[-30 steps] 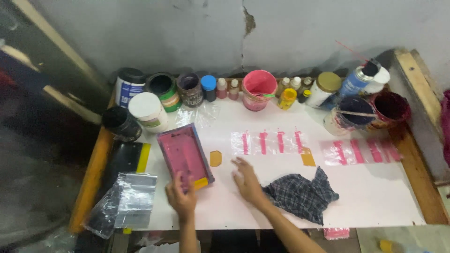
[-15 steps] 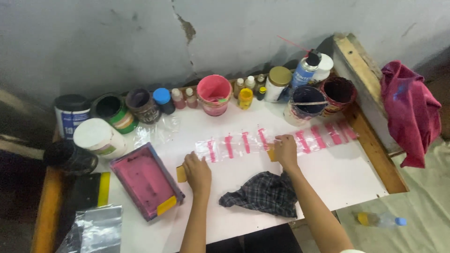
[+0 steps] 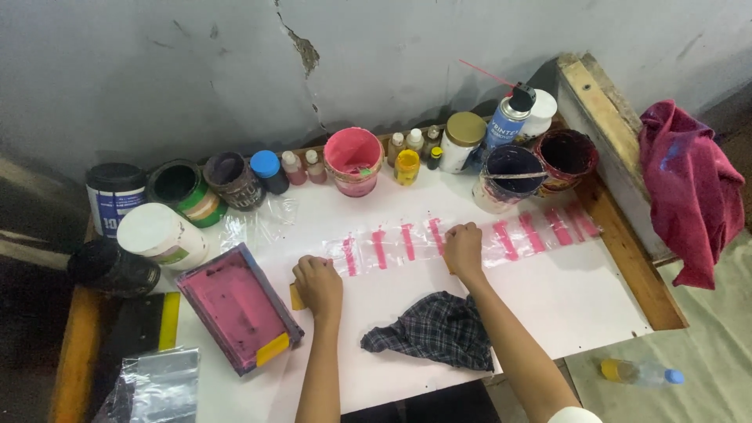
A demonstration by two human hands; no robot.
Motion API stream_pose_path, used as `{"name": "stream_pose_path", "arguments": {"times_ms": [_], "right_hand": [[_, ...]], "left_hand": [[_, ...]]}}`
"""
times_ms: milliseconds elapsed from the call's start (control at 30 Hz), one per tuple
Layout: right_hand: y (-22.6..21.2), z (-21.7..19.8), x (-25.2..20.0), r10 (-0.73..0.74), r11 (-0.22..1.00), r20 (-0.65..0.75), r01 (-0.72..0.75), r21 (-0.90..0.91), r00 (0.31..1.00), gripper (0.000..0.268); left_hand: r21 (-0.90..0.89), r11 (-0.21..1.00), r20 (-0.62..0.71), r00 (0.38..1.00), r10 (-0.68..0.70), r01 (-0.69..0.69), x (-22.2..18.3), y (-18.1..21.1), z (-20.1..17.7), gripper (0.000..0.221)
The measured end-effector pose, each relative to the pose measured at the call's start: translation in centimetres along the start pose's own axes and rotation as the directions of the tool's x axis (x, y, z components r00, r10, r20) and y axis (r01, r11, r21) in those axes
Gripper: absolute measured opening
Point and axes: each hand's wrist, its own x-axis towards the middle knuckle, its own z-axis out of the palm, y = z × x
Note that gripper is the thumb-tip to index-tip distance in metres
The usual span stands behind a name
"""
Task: Mixing pink ink in a small cup using a stick, applying it to a small rectangular frame, and cleaning the frame and surrounding area with a checkered cloth.
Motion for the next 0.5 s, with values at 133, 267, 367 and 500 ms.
{"name": "stream_pose_path", "arguments": {"times_ms": [133,267,367,500], "right_hand": [[4.8,4.4,4.0,-0.084,0.992,0.007,0.084,-0.090,0.996,0.017],[3.7,3.6,3.0,-0.054,0.998,0.038,0.053,0.024,0.998,0.016],[-0.8,-0.8,-0.5,0.002,0.990,0.091,-0.015,0.142,0.996,0.019],[-0.5,-1.3,-0.6,0.030,0.957,0.118,-0.063,0.284,0.993,0.019]], "left_hand": [[0.010,1.000,0.023,1.000,-0.005,0.005,-0.1,0.0,0.0,0.014],[-0.052,0.998,0.053,0.998,-0.027,0.030,0.1,0.2,0.2,0.015],[-0.190,0.973,0.149,0.983,-0.106,0.134,-0.7,1.3,-2.6,0.017],[-0.369,0.911,0.211,0.972,-0.108,0.181,-0.7,2.2,-4.4,0.017]]}}
